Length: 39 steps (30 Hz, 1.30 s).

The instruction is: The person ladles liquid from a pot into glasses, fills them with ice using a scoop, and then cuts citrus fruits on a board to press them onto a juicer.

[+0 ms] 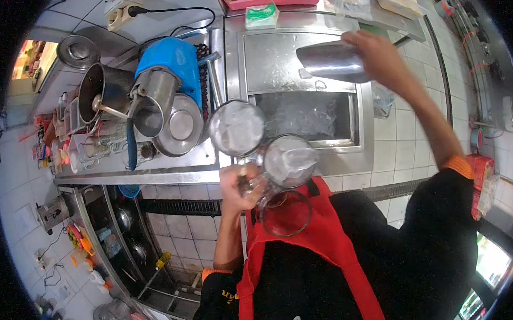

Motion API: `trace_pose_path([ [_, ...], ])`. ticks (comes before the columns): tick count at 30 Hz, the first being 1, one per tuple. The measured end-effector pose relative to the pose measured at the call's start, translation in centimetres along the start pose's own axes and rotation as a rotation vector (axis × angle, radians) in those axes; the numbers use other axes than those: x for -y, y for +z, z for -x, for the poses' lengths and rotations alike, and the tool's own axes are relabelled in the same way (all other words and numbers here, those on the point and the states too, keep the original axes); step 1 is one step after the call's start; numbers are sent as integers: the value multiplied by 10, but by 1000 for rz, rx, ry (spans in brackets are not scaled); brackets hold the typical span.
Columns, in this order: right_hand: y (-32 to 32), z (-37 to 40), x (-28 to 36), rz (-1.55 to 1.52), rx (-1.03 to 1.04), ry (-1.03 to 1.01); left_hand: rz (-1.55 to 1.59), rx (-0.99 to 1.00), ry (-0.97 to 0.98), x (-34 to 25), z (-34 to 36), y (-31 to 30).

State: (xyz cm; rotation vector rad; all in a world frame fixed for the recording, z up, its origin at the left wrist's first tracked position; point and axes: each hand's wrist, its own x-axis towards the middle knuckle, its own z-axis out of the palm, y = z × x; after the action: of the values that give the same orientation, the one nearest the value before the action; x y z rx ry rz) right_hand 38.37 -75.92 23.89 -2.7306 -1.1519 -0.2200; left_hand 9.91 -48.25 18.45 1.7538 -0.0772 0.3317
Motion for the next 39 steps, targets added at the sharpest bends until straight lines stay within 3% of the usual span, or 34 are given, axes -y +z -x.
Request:
trace_pose_path([
  [1, 25, 8, -7, -97, -23, 47, 15, -36, -38, -7, 4, -4],
  [3, 79, 22, -21, -142, -158, 163, -94, -97, 129, -15, 5, -16],
  [5, 127, 36, -35, -142, -315, 254, -23, -150, -93, -13, 26, -30],
  [9, 157, 47, -31, -108, -459, 404, -196, -363, -105, -24, 39, -48],
  [11, 157, 56, -25, -127, -318, 279, -357, -421, -119, -22, 48, -60],
  [15, 139, 89, 19, -137, -57, 80, -252, -456, -215, -20, 54, -74],
  [16, 136, 97, 32, -145, -51, 71, -296, -504, -181, -17, 57, -75],
  [17, 133, 104, 45, -23, 107, 98, -340, -551, -146, -16, 59, -75],
  [18, 135, 107, 52, 102, 264, 125, -272, -565, -243, -20, 58, -75],
  [19, 146, 108, 53, 96, 269, 118, -277, -571, -250, -18, 61, -77],
  [21, 190, 116, 52, 287, 562, 107, -321, -534, -215, -12, 65, -81],
  [24, 282, 113, 53, 31, 612, 158, -257, -562, -309, -9, 70, -80],
  [26, 345, 103, 66, -61, 645, -44, -238, -612, -347, -18, 59, -67],
  [28, 379, 76, 82, -69, 718, -66, -316, -575, -335, -26, 51, -68],
  [30, 405, 63, 90, -118, 856, -44, -326, -585, -328, -23, 62, -68],
  [34, 424, 66, 61, -318, 687, -53, -291, -609, -326, -23, 57, -65],
  [36, 418, 73, 62, -511, 689, 148, -240, -585, -346, -19, 53, -62],
  [37, 404, 71, 65, -512, 687, 151, -222, -655, -321, -16, 47, -57],
  [39, 377, 60, 65, -701, 958, 404, -203, -719, -284, -14, 38, -53],
])
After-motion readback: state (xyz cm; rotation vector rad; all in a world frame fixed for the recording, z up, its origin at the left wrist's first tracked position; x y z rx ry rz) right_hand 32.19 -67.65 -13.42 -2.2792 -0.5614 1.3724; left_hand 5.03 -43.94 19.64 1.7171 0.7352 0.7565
